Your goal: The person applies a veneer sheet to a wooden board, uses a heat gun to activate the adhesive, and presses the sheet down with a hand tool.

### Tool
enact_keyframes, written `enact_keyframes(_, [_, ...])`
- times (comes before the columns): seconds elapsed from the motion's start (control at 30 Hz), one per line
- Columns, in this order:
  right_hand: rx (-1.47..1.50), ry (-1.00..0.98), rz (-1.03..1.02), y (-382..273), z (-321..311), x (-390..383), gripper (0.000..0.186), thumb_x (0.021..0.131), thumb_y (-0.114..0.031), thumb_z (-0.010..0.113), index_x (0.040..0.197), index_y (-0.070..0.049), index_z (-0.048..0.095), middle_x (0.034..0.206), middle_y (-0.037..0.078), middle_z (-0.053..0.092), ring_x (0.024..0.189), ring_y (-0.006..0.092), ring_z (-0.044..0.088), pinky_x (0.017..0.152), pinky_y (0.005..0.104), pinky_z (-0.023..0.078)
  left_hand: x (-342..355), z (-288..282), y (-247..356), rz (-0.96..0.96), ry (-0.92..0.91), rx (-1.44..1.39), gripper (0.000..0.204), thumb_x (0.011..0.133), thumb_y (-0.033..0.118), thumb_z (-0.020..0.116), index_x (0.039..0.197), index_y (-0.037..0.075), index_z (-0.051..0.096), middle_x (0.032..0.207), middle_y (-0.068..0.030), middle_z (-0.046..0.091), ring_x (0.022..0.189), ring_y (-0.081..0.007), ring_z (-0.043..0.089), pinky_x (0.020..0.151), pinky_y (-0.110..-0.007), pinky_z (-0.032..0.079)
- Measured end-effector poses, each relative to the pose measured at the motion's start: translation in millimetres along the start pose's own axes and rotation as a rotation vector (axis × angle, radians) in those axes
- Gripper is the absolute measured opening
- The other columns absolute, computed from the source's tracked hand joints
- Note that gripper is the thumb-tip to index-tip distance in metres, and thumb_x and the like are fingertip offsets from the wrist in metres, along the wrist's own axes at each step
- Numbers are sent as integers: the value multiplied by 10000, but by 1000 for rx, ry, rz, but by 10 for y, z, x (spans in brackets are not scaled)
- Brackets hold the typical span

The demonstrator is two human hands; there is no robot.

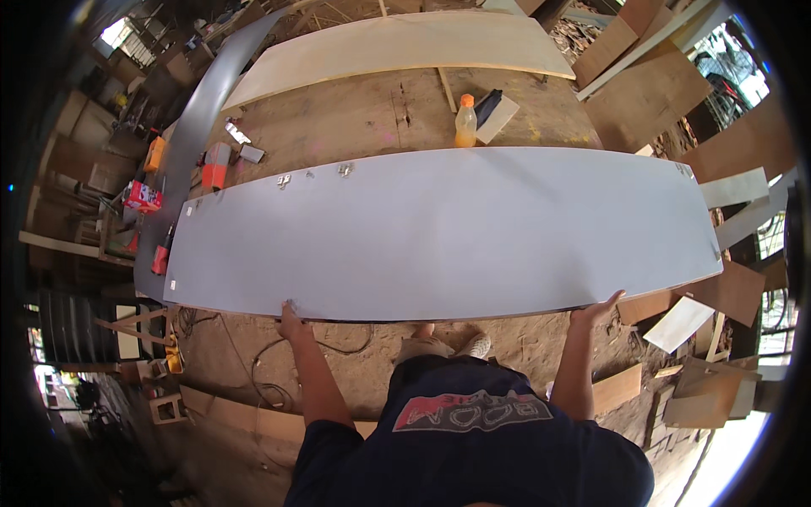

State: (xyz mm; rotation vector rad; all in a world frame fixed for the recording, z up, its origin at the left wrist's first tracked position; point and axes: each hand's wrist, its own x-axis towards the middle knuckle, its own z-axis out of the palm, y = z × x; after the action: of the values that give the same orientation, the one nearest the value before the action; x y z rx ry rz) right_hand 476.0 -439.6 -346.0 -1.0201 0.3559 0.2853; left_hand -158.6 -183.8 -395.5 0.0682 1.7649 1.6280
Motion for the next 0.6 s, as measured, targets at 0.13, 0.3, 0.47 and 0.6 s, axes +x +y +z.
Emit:
enact_keyframes(0.13, [-52,-26,42,63,-16,362,916,1037,-762,494,1685,-130,356,1696,153,421,1516,396,447,1237,578,400,134,-98,-310,-79,-54,2,471,1014,90,734,1416,-72,550,1276,-149,714,1053,-255,740,807,-405,634])
enact_keyframes(0.3, [-25,-6,129,260,-131,659,985,1008,-807,497,1698,-126,324,1716,168,387,1536,420,413,1257,587,365,89,-57,-626,-159,-25,12,361,1001,134,754,1303,-40,661,1263,-111,710,1039,-233,737,798,-376,619])
enact_keyframes(0.47, [45,-49,274,343,-426,1045,1117,926,-905,479,1696,-111,322,1753,171,314,1588,432,299,1286,635,277,574,-523,-833,-166,-273,192,435,1014,227,749,1359,-15,642,1278,-82,696,1032,-180,722,761,-347,607])
enact_keyframes(0.6, [48,-40,219,477,-438,1031,1087,967,-866,456,1692,-68,321,1756,186,312,1600,425,295,1308,611,243,195,-188,-770,-137,-186,164,435,1027,219,756,1329,-34,571,1191,-118,681,1096,-230,675,896,-360,579])
